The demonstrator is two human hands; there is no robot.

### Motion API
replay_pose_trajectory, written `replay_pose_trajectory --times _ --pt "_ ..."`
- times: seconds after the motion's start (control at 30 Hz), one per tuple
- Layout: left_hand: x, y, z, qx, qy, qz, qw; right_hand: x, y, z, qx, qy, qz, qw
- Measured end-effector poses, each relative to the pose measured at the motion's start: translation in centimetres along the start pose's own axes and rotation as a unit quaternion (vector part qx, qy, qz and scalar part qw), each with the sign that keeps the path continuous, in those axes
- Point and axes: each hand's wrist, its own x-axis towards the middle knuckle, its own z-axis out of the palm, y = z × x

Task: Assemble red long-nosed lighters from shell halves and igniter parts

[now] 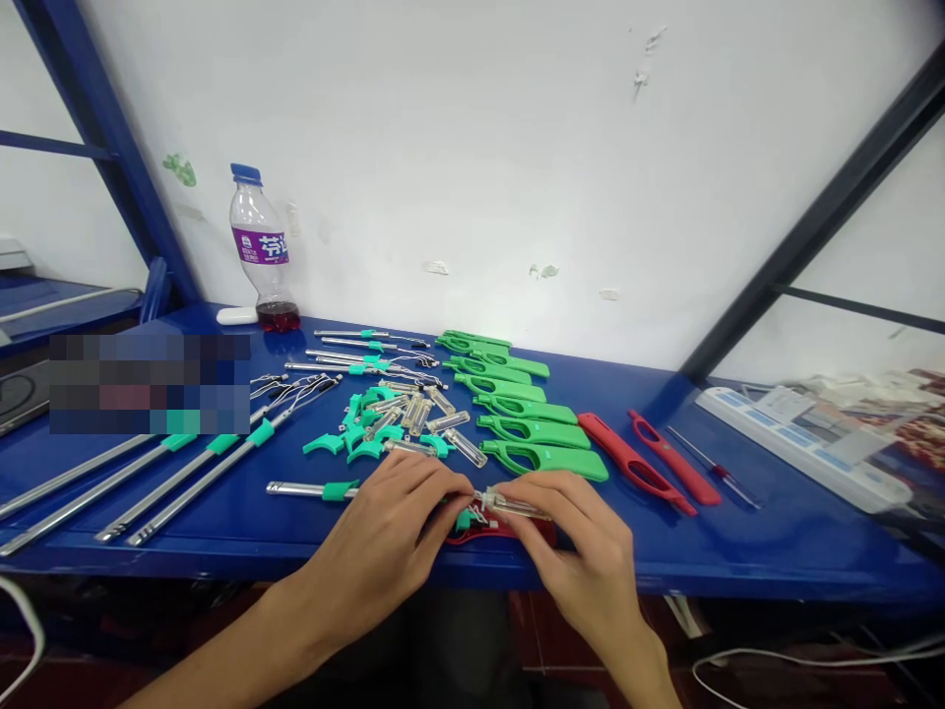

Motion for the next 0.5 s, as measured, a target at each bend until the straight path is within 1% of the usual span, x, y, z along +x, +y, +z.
replay_pose_trajectory --times 0.23,0.5 --pt "-0.13 0.1 0.05 0.003 -0.02 -0.002 1.0 -0.16 0.04 -0.01 0.014 0.0 -0.007 1.0" --pt "-0.02 0.28 -0.01 0.007 -0.018 0.016 1.0 -0.16 -0.16 -0.15 0.001 0.009 -0.04 0.999"
